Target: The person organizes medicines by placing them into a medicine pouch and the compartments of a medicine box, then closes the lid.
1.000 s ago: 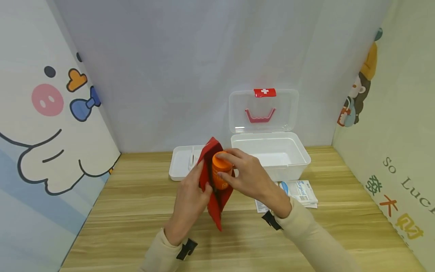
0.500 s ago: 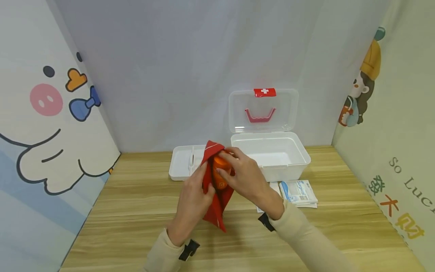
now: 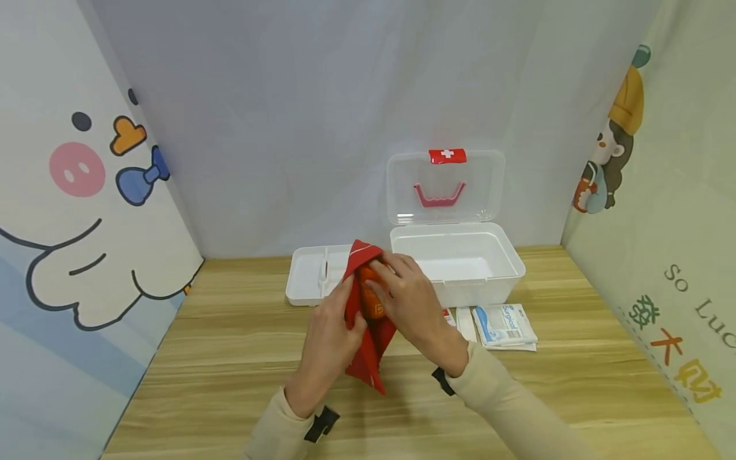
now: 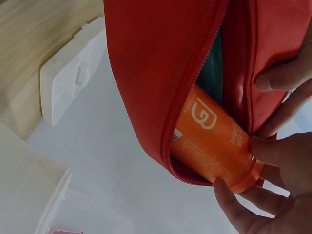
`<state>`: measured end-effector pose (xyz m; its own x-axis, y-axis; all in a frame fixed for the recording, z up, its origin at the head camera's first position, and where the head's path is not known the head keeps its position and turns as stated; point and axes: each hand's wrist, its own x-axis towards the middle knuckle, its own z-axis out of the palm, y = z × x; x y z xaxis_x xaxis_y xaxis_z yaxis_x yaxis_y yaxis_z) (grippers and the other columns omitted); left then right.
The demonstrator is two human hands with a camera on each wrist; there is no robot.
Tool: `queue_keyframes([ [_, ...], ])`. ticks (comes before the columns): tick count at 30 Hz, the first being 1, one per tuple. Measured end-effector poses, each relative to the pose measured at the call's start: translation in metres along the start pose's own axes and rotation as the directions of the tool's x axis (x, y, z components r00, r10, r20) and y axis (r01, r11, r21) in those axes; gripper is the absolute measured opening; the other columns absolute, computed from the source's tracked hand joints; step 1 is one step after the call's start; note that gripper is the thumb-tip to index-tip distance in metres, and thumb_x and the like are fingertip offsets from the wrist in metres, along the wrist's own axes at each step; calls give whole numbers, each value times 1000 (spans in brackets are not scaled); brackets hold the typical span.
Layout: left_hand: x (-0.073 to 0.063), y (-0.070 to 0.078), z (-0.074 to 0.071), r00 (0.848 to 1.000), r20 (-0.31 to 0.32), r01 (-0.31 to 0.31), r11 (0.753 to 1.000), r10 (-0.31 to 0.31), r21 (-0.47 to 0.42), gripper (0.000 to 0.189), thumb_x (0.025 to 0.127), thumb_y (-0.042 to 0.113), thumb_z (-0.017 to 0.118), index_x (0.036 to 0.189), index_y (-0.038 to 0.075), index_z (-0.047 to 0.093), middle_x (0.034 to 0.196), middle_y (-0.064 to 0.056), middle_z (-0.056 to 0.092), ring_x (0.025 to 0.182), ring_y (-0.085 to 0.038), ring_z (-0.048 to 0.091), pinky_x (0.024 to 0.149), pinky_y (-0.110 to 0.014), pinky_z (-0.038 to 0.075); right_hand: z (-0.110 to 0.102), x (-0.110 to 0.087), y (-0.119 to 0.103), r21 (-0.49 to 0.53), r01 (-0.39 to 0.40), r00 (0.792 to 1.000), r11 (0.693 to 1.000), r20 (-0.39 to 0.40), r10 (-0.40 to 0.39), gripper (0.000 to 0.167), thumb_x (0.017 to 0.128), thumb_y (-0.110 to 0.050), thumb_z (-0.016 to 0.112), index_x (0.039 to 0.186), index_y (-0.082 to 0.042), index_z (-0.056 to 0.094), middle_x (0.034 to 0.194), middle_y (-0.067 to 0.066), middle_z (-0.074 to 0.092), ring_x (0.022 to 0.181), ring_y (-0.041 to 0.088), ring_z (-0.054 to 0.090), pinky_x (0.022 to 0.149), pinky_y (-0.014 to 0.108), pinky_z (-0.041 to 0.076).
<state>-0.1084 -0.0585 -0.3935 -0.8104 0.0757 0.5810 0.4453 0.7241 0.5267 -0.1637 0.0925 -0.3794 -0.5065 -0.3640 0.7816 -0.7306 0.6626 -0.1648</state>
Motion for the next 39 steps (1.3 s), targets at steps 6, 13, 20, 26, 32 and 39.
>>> queue_keyframes([
  [6, 0, 1, 1, 1000, 4, -8, 1000, 8, 10, 61, 79, -4, 69, 137, -6, 51, 133, -22, 60, 109, -37, 65, 91, -48, 55, 6, -2, 1, -19, -9, 999, 1000, -49, 8, 22, 90, -10, 69, 112, -8, 73, 112, 11, 68, 99, 27, 60, 88, 36, 58],
  [13, -1, 2, 2, 1000, 29, 5, 1000, -5, -10, 62, 81, -4, 69, 139, -5, 50, 137, -22, 58, 113, -36, 64, 94, -47, 55, 10, -3, 3, -13, 10, 994, 1000, -107, -11, 17, 90, -7, 67, 107, -7, 71, 107, 11, 68, 95, 26, 64, 88, 35, 58],
  [20, 0, 1, 1, 1000, 22, -6, 1000, 6, -7, 61, 80, -3, 69, 138, -7, 50, 133, -23, 60, 110, -37, 64, 93, -47, 55, 15, -8, 3, -93, 76, 993, 993, -89, -84, 25, 86, -4, 69, 111, -5, 69, 114, 14, 65, 97, 28, 65, 90, 36, 58],
  [26, 0, 1, 1, 999, 36, 13, 1000, -12, -13, 62, 81, -4, 69, 139, -7, 48, 132, -23, 60, 109, -36, 65, 93, -47, 56, 19, -12, -2, -141, 71, 997, 987, -24, -75, 31, 88, -6, 67, 119, -4, 67, 118, 15, 62, 96, 28, 65, 87, 36, 59],
  [32, 0, 1, 1, 999, 40, -4, 1000, 4, 2, 60, 80, -5, 69, 137, -8, 50, 130, -23, 62, 107, -37, 65, 92, -48, 56, 22, -15, -5, -153, 34, 998, 988, 48, -27, 31, 90, -7, 63, 121, -4, 63, 120, 15, 57, 96, 28, 62, 86, 35, 59],
  [39, -1, 1, 0, 999, 52, -1, 1000, 1, 0, 59, 80, -5, 69, 136, -9, 50, 133, -24, 60, 115, -38, 63, 97, -48, 53, 22, -14, -7, -163, 30, 995, 986, 96, -14, 30, 91, -9, 62, 121, -4, 62, 120, 12, 58, 97, 24, 62, 88, 33, 58],
])
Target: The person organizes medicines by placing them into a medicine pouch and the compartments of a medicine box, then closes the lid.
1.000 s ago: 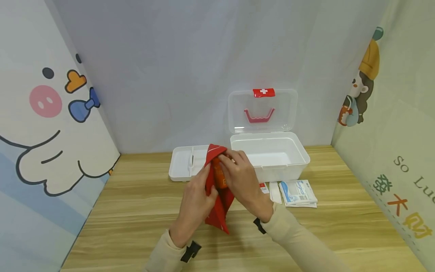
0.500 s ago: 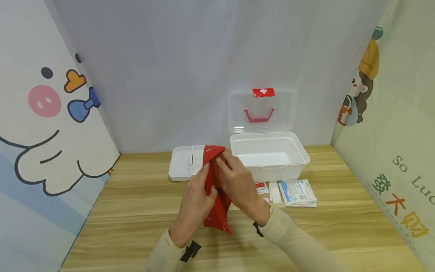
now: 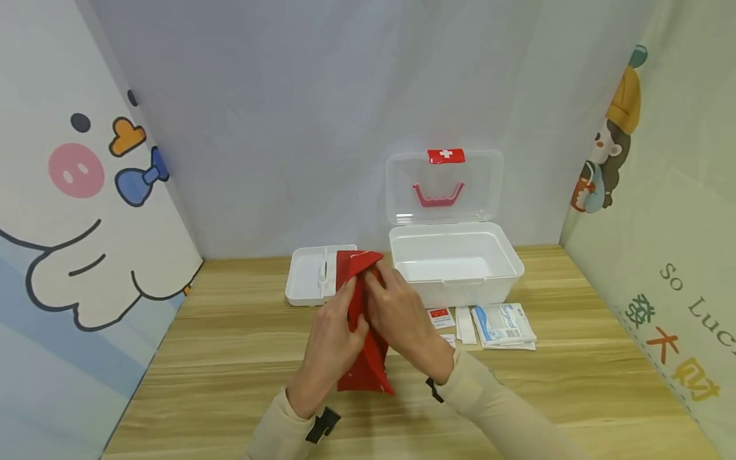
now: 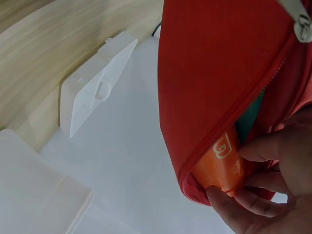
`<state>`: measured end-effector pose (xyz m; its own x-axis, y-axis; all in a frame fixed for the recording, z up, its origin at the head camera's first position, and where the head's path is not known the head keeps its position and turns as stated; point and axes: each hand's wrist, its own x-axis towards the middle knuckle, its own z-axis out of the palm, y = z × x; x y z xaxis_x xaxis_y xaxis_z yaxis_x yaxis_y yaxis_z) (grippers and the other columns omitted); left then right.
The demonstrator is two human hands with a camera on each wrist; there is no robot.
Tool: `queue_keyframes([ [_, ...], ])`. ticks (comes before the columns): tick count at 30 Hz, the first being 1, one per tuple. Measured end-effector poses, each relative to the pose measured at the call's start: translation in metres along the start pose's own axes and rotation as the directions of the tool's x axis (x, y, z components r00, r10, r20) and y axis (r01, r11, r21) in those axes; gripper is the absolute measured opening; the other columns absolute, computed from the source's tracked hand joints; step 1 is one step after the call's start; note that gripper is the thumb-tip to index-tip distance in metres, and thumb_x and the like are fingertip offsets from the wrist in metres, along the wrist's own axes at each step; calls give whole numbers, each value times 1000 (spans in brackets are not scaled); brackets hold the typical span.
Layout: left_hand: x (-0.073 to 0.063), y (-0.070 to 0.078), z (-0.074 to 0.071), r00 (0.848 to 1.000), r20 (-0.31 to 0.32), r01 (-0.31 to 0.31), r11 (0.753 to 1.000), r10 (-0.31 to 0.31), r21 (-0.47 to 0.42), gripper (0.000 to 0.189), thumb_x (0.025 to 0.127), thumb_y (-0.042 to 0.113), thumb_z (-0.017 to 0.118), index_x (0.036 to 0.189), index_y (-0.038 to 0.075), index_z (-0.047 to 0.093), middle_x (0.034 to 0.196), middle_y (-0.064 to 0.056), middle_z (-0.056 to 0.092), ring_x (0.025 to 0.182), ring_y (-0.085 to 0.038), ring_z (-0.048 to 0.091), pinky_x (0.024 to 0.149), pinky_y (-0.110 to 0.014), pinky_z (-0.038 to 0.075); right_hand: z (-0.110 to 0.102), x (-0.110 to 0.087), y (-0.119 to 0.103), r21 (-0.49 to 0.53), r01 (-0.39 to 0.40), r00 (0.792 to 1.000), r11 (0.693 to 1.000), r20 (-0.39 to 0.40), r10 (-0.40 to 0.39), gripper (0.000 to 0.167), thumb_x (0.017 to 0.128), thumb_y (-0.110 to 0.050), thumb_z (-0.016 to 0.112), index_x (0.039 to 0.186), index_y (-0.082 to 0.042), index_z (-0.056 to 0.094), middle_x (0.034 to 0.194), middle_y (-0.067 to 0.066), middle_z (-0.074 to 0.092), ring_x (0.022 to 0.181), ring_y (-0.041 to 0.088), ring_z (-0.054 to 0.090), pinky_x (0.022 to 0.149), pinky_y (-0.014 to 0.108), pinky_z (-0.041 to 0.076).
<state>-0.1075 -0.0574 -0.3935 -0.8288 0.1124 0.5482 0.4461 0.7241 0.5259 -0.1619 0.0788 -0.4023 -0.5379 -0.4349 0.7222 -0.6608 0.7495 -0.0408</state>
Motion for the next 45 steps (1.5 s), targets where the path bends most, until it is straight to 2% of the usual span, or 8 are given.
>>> queue_keyframes([
  [9, -1, 0, -1, 1000, -4, -21, 1000, 21, 0, 58, 80, -4, 69, 136, -10, 51, 133, -24, 60, 115, -38, 63, 97, -47, 53, 3, 1, -1, -55, 12, 998, 998, 56, -8, 33, 93, -12, 60, 125, -5, 62, 118, 9, 62, 103, 23, 62, 90, 31, 57],
  [13, -1, 1, -1, 1000, 2, -27, 1000, 27, -9, 58, 80, -4, 69, 135, -9, 52, 132, -24, 61, 114, -37, 64, 97, -47, 53, 4, -1, 0, -100, 17, 995, 995, 97, -7, 26, 88, -9, 63, 113, -4, 68, 109, 8, 67, 101, 24, 62, 86, 32, 58],
  [17, -2, 2, 0, 999, 18, -35, 999, 35, -25, 59, 80, -3, 68, 136, -8, 51, 131, -24, 61, 112, -37, 65, 95, -47, 54, 7, -3, 3, -114, -14, 988, 993, 152, 31, 21, 80, -7, 68, 100, -3, 71, 101, 8, 69, 98, 25, 62, 81, 35, 59],
  [21, -3, 3, 0, 999, 25, -25, 999, 25, -37, 60, 80, -3, 67, 138, -8, 50, 132, -23, 61, 113, -37, 64, 96, -47, 54, 8, -3, 5, -98, -43, 982, 994, 179, 60, 23, 80, -6, 67, 102, -3, 71, 101, 8, 69, 98, 25, 62, 81, 37, 60],
  [26, -2, 3, 0, 1000, 19, -20, 999, 21, -38, 60, 81, -3, 67, 138, -7, 50, 133, -23, 61, 113, -37, 64, 96, -47, 54, 8, -1, 6, -79, -40, 987, 996, 155, 51, 26, 79, -5, 67, 104, -3, 70, 101, 8, 68, 97, 25, 63, 81, 37, 59],
  [30, -2, 2, 0, 1000, 7, -14, 999, 14, -35, 61, 80, -3, 68, 138, -8, 50, 133, -24, 60, 114, -37, 64, 96, -47, 53, 2, 1, 7, -31, -32, 992, 999, 119, 35, 25, 84, -8, 67, 108, -3, 69, 105, 8, 68, 99, 26, 64, 82, 37, 59],
  [39, -1, 0, -4, 1000, 11, -22, 999, 22, -47, 63, 79, -4, 68, 139, -7, 49, 133, -22, 61, 109, -35, 66, 92, -45, 56, -28, 9, 12, 121, -36, 995, 992, 94, 24, 20, 88, -11, 69, 107, -7, 71, 98, 7, 69, 86, 20, 65, 80, 33, 60],
  [45, 0, -1, -7, 999, 29, -22, 997, 25, -71, 64, 80, -4, 69, 140, -7, 48, 131, -22, 62, 102, -31, 66, 79, -39, 58, -48, 14, 18, 212, -62, 997, 975, 50, 52, 15, 87, -11, 70, 102, -5, 73, 94, 6, 72, 83, 19, 68, 76, 32, 60],
])
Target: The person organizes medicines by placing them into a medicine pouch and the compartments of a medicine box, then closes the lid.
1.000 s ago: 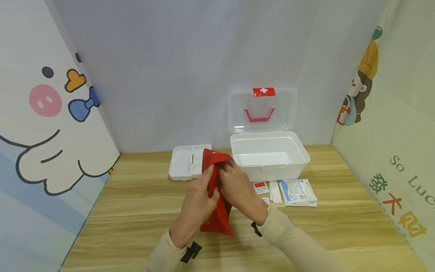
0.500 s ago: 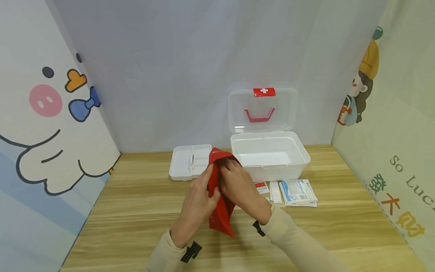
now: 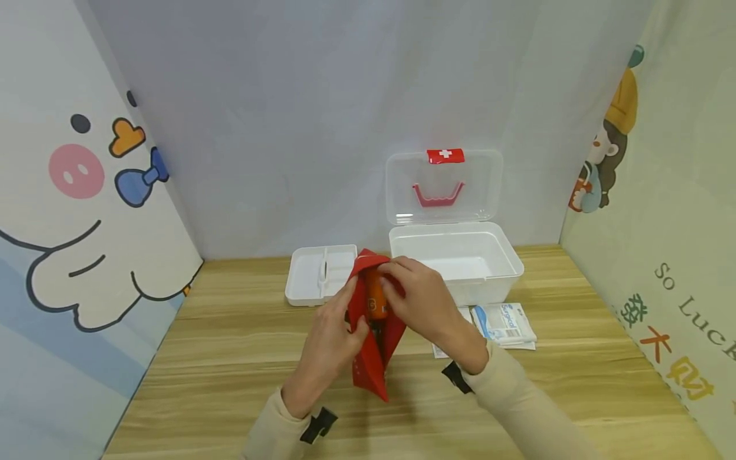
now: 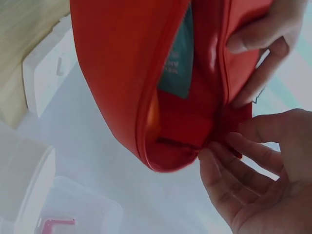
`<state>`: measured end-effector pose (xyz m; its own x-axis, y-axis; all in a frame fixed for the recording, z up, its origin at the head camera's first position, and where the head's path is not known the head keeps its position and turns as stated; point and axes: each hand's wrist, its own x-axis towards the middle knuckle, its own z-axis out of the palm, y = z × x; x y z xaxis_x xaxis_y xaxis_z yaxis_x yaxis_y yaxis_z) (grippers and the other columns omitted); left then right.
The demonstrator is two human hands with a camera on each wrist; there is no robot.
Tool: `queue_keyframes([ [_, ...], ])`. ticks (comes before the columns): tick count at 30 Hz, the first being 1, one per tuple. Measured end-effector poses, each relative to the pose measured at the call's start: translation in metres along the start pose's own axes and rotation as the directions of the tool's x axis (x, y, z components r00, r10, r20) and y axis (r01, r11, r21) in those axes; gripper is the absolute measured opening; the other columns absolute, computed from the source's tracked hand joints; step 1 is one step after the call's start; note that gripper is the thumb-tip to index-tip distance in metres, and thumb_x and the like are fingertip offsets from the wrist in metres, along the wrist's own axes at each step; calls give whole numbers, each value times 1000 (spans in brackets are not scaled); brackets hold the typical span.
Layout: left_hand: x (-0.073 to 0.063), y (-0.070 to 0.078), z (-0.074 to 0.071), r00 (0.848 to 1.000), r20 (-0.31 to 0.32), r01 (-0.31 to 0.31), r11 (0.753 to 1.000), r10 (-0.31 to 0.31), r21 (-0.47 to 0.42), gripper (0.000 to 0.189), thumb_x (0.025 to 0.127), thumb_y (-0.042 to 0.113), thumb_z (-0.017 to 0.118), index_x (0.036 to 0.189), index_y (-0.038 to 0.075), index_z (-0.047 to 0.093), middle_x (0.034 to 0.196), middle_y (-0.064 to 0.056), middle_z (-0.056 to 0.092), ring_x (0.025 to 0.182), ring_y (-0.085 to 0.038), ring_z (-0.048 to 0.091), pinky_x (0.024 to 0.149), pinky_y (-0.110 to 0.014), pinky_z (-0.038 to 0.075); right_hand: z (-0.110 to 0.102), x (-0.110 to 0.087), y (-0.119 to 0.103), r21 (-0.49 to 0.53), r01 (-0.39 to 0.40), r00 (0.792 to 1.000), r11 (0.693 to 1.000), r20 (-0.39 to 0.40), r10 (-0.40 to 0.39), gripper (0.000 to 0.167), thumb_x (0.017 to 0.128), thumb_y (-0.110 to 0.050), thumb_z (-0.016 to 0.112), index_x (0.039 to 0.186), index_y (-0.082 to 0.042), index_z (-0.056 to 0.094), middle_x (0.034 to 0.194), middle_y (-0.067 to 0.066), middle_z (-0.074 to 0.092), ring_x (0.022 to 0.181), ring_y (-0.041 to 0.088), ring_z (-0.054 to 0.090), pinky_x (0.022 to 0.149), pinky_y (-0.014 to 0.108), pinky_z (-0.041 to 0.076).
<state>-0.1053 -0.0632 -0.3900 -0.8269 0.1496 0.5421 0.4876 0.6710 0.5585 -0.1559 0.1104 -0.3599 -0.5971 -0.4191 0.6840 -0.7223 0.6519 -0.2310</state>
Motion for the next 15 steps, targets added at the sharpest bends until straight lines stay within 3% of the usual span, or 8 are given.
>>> queue_keyframes([
  [7, 1, -2, -6, 999, 47, 21, 998, -19, -51, 64, 81, -2, 69, 141, -6, 48, 117, -21, 67, 87, -25, 63, 68, -29, 57, -16, 2, 11, 82, -27, 998, 996, -56, 31, 10, 89, -11, 69, 97, -7, 72, 93, 5, 73, 80, 17, 66, 66, 30, 59],
  [10, 1, -3, -8, 997, 70, 29, 996, -22, -90, 63, 81, -3, 69, 141, -5, 48, 114, -20, 68, 85, -24, 64, 68, -27, 59, -20, 3, 19, 85, -38, 999, 996, -32, 41, 17, 89, -13, 70, 105, -8, 71, 102, 6, 72, 93, 20, 67, 77, 33, 60],
  [15, 0, -5, -13, 992, 120, 40, 990, -24, -136, 64, 80, -5, 69, 141, -5, 49, 114, -19, 68, 84, -23, 66, 68, -23, 58, -22, 2, 30, 79, -37, 994, 996, 102, 29, 32, 88, -19, 73, 118, -11, 69, 116, 5, 68, 110, 22, 63, 94, 39, 56],
])
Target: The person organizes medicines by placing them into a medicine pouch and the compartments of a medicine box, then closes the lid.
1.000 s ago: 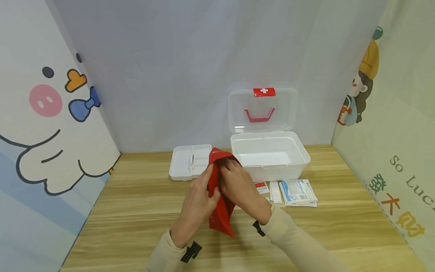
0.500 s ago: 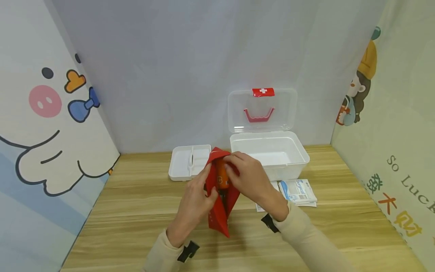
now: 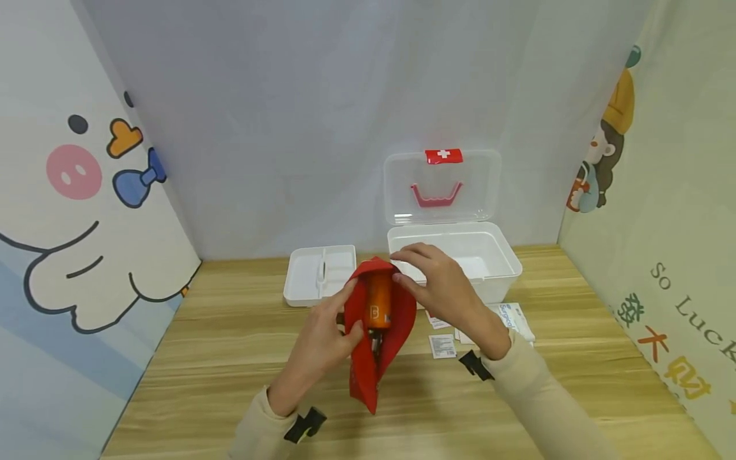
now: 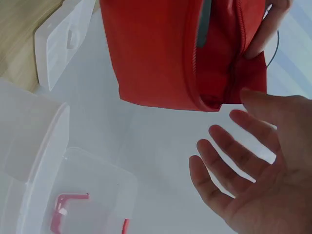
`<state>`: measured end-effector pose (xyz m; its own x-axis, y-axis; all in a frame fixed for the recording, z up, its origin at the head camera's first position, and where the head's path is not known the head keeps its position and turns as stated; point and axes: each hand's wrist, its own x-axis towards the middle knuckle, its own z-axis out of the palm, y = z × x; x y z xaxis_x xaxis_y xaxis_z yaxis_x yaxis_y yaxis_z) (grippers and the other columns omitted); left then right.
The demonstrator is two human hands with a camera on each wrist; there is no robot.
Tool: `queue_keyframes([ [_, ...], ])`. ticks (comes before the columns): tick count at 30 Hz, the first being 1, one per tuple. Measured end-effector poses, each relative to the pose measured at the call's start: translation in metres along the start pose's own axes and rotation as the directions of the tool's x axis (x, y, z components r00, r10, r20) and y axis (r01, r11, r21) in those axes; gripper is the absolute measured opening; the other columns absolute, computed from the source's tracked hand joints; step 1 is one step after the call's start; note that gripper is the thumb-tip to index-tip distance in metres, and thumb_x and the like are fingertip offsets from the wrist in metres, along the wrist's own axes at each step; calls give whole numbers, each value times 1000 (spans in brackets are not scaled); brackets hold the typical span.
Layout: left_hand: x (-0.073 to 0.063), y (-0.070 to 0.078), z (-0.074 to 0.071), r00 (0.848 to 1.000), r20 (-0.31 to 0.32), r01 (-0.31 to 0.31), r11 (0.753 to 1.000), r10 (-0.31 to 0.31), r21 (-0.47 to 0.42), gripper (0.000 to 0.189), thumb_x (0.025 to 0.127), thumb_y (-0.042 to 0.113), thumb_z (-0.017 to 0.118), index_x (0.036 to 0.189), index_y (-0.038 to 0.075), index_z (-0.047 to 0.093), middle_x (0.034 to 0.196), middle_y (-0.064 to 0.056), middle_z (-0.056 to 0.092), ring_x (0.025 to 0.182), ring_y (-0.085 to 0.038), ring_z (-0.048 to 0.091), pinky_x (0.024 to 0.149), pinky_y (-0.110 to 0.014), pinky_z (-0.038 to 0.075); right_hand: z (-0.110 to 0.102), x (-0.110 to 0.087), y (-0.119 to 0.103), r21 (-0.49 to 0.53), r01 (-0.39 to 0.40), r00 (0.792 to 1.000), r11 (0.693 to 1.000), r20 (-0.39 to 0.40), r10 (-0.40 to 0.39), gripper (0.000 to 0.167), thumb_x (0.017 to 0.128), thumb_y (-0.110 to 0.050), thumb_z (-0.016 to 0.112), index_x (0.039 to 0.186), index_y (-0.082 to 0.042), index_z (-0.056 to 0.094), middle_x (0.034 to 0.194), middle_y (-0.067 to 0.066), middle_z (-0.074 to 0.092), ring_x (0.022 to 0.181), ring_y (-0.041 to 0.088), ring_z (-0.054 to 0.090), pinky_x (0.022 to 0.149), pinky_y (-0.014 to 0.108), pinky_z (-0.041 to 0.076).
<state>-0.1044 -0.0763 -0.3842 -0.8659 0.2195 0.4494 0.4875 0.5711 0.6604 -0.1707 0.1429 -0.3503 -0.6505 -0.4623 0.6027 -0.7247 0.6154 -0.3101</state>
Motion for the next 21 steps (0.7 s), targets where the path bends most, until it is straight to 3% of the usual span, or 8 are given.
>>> queue_keyframes([
  [3, -1, 0, -3, 999, 44, 14, 1000, -13, -14, 65, 81, -4, 69, 143, -2, 48, 116, -18, 68, 87, -23, 66, 69, -21, 58, 1, -1, 3, 28, 17, 998, 999, 66, -18, 33, 88, -19, 73, 120, -12, 70, 118, 5, 67, 112, 21, 62, 97, 38, 55],
  [7, -3, -2, -8, 993, 119, 31, 996, -22, -78, 68, 83, -3, 67, 147, 2, 44, 123, -17, 66, 88, -25, 68, 65, -17, 56, 2, -1, 3, 54, 47, 995, 997, 84, -51, 28, 89, -16, 72, 116, -11, 72, 117, 6, 69, 111, 22, 64, 96, 38, 55],
  [12, -4, -7, -12, 981, 193, 10, 987, 21, -158, 68, 84, -4, 63, 148, 0, 41, 128, -22, 63, 85, -29, 70, 60, -16, 56, -1, -1, 4, 70, 91, 994, 993, 56, -95, 23, 89, -11, 70, 111, -9, 73, 112, 6, 72, 108, 22, 67, 96, 39, 55],
  [17, -4, -9, -13, 965, 251, -31, 987, 70, -156, 67, 85, -4, 62, 148, 2, 41, 125, -21, 64, 84, -25, 71, 61, -15, 56, -5, -2, 5, 83, 122, 990, 989, 64, -128, 18, 91, -8, 67, 109, -7, 72, 102, 3, 74, 96, 18, 70, 90, 37, 58],
  [21, -5, -9, -14, 956, 279, -56, 988, 96, -146, 67, 87, -4, 62, 149, 4, 40, 125, -20, 64, 84, -21, 69, 62, -15, 56, -8, -3, 3, 90, 104, 989, 990, 98, -113, 13, 95, -10, 62, 106, -11, 69, 96, 1, 74, 85, 13, 68, 83, 32, 60],
])
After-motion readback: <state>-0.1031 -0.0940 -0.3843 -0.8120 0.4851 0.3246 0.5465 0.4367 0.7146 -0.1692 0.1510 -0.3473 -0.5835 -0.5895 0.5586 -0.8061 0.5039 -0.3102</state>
